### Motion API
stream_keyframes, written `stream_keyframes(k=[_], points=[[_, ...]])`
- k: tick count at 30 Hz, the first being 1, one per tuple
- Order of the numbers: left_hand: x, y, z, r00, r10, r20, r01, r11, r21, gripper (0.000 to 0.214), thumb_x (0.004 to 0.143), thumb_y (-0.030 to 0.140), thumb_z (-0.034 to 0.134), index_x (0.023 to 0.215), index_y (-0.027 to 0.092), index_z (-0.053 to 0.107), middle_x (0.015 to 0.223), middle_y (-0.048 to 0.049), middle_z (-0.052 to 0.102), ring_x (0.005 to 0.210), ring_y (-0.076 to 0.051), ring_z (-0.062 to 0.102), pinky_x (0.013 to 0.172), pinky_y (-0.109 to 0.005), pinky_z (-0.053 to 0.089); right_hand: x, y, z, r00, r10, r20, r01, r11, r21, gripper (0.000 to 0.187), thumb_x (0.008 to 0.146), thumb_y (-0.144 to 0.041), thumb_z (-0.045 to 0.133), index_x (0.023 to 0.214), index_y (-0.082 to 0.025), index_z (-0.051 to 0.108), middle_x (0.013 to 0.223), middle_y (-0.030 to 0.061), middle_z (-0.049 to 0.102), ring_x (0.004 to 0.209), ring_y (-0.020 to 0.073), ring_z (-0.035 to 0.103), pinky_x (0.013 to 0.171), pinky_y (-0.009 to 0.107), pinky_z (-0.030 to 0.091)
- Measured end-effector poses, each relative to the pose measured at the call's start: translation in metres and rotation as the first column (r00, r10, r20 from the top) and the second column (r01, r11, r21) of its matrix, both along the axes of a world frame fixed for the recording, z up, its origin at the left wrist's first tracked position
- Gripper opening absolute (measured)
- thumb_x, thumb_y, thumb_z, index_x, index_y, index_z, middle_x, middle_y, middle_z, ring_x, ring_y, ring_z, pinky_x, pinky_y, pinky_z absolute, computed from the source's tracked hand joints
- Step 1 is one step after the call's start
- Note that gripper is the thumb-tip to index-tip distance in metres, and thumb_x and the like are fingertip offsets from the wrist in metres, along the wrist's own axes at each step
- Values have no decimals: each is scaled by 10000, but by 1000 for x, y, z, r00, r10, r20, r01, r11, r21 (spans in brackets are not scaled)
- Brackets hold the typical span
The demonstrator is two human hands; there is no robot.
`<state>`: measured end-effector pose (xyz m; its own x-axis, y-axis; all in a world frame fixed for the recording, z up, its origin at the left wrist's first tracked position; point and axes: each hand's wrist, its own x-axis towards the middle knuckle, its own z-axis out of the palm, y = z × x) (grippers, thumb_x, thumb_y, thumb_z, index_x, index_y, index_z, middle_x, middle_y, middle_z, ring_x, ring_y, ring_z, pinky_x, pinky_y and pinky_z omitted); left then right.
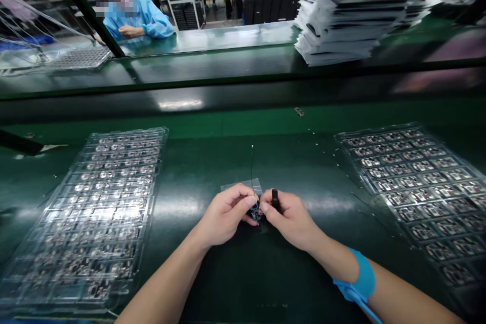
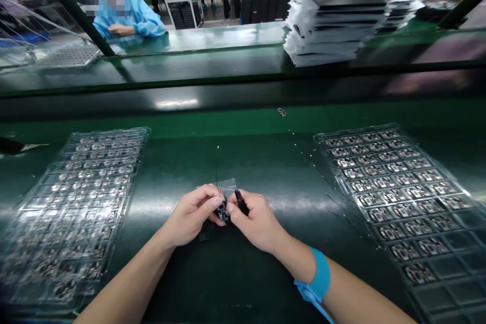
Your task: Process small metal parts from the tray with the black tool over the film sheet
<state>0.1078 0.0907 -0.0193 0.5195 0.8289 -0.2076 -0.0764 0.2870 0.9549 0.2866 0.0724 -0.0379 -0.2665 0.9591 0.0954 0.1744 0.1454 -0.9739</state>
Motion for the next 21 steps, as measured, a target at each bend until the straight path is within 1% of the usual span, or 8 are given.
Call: stream_keyframes(k=[5, 10, 16, 21], points=[[0, 0, -1, 1000, -14, 17, 14, 1000, 8, 208, 931, 330, 533, 880, 131, 571, 867, -7, 527, 746, -95, 584, 676, -250, 601, 0, -1, -2, 1000, 1, -12, -1, 1000, -2, 184, 876, -253, 480, 714, -176, 518, 622, -31, 473, 559, 125, 429, 535, 211, 344], [2, 1, -1, 999, 40, -7, -40, 999, -17, 212, 918, 340, 553, 884, 130, 561, 855, 1, 527, 730, -91, 585, 654, -240, 601, 1, -2, -5, 1000, -9, 4, 9, 1000, -8, 183, 881, -264, 479, 730, -173, 531, 641, -24, 497, 579, 130, 446, 550, 215, 356], [4, 1, -3, 996, 82, -33, -84, 995, -53, 233, 906, 356, 569, 880, 125, 555, 753, 4, 579, 640, -90, 598, 581, -207, 575, -1, -2, -5, 998, -15, 67, 12, 999, 45, 193, 889, -247, 471, 726, -171, 541, 636, -26, 507, 574, 129, 461, 558, 219, 352], [5, 1, -4, 993, 111, -47, -115, 989, -92, 269, 852, 377, 640, 915, 118, 605, 808, -16, 600, 677, -96, 598, 601, -213, 572, -1, -2, -7, 998, -44, 52, 42, 998, 48, 192, 900, -253, 475, 739, -171, 539, 639, -25, 505, 573, 129, 458, 556, 219, 352]])
